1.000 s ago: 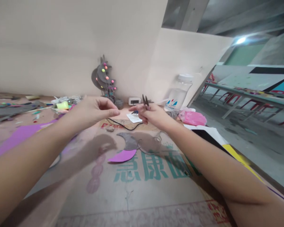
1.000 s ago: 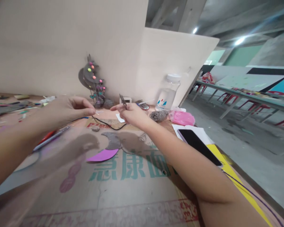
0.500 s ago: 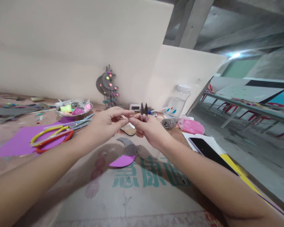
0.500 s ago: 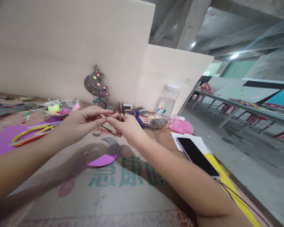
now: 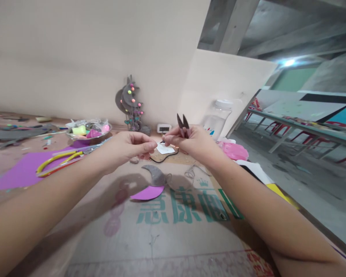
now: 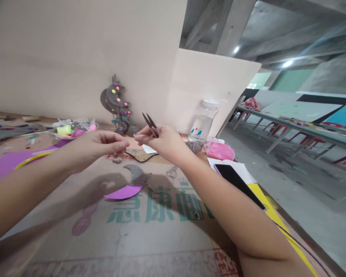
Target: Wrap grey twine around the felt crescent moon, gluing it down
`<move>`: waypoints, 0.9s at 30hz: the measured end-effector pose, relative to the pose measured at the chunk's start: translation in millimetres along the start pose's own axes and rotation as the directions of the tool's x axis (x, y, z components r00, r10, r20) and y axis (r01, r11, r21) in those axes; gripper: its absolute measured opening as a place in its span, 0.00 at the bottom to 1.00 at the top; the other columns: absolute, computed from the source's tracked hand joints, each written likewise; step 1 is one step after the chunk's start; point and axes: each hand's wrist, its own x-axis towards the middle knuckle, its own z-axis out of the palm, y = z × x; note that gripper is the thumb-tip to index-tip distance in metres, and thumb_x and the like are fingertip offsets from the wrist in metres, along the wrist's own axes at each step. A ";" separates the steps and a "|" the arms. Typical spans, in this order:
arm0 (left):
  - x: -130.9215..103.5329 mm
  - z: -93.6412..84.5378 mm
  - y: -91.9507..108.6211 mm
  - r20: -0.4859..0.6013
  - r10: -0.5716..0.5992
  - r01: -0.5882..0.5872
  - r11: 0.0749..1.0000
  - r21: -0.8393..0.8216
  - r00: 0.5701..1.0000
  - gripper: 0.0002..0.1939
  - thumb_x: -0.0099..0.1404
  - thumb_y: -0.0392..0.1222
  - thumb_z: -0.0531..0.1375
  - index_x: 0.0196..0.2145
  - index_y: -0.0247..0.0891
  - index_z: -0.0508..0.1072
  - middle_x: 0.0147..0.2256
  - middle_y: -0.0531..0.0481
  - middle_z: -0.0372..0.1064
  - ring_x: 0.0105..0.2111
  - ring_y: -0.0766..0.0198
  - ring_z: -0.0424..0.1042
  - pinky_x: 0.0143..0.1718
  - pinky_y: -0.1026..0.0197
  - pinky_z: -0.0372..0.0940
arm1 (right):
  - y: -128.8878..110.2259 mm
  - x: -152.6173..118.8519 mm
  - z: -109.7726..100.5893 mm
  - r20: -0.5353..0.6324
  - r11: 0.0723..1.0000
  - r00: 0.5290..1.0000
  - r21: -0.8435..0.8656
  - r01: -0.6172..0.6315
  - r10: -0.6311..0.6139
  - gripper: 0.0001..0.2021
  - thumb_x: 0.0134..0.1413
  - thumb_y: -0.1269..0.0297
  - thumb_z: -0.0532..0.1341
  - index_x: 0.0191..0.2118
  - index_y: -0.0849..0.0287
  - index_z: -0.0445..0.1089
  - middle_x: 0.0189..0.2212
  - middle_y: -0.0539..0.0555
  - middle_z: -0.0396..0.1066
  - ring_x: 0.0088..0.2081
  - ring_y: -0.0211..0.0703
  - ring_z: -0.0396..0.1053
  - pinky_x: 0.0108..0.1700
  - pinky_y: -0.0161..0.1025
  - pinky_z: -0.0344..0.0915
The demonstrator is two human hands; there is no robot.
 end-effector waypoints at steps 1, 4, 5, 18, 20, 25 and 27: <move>0.0 1.0 0.0 -0.011 -0.004 0.004 0.999 -0.047 1.000 0.14 0.55 0.51 0.63 0.34 0.40 0.77 0.30 0.51 0.74 0.29 0.66 0.71 0.32 0.62 0.65 | 2.3 0.1 0.7 -0.014 0.997 0.999 -0.064 0.042 -0.043 0.11 0.50 0.57 0.62 0.31 0.62 0.73 0.23 0.50 0.69 0.24 0.33 0.60 0.26 0.34 0.54; 0.7 5.7 -1.8 0.008 -0.023 0.025 0.970 -0.240 1.000 0.15 0.56 0.52 0.63 0.35 0.37 0.77 0.36 0.47 0.75 0.34 0.63 0.73 0.40 0.58 0.67 | 10.2 -1.9 6.5 -0.037 0.945 0.972 -0.246 0.217 -0.233 0.10 0.54 0.60 0.60 0.35 0.59 0.75 0.27 0.51 0.70 0.29 0.36 0.64 0.30 0.34 0.57; 1.0 7.1 -2.8 0.022 -0.033 0.038 0.953 -0.300 0.999 0.16 0.56 0.52 0.63 0.35 0.37 0.77 0.37 0.45 0.75 0.36 0.62 0.74 0.42 0.57 0.67 | 12.5 -3.3 8.8 -0.035 0.911 0.955 -0.313 0.270 -0.295 0.10 0.56 0.62 0.58 0.38 0.58 0.75 0.30 0.52 0.71 0.30 0.36 0.64 0.31 0.34 0.58; 2.5 8.5 -5.1 -0.020 -0.017 0.010 0.956 -0.292 1.000 0.15 0.54 0.50 0.65 0.35 0.36 0.77 0.36 0.45 0.76 0.34 0.63 0.73 0.36 0.61 0.67 | 5.7 -9.4 16.7 -0.010 0.931 0.968 -0.275 0.239 -0.252 0.17 0.58 0.61 0.55 0.52 0.56 0.69 0.35 0.53 0.73 0.33 0.38 0.67 0.36 0.36 0.63; 2.6 5.2 -2.8 -0.032 -0.035 0.022 0.943 -0.333 0.999 0.13 0.55 0.46 0.65 0.36 0.37 0.77 0.38 0.45 0.76 0.36 0.63 0.73 0.37 0.62 0.67 | 3.1 -7.1 12.2 -0.057 0.967 0.986 -0.210 0.144 -0.160 0.19 0.58 0.58 0.55 0.53 0.57 0.68 0.33 0.53 0.73 0.31 0.38 0.67 0.34 0.35 0.62; 1.1 2.8 1.3 -0.014 -0.047 0.037 0.908 -0.416 0.999 0.11 0.56 0.40 0.65 0.39 0.38 0.76 0.40 0.46 0.76 0.40 0.62 0.74 0.42 0.61 0.67 | -0.2 -4.5 4.1 -0.077 0.982 0.992 -0.172 0.084 -0.098 0.19 0.58 0.58 0.55 0.51 0.60 0.70 0.32 0.55 0.73 0.32 0.40 0.68 0.32 0.35 0.62; 0.6 3.9 2.2 -0.013 -0.041 0.032 0.914 -0.404 0.999 0.12 0.54 0.41 0.66 0.38 0.39 0.77 0.40 0.47 0.77 0.39 0.62 0.74 0.41 0.60 0.67 | 0.3 -4.7 3.7 -0.072 0.978 0.991 -0.182 0.098 -0.113 0.17 0.57 0.59 0.56 0.50 0.59 0.71 0.33 0.55 0.73 0.34 0.40 0.69 0.33 0.36 0.63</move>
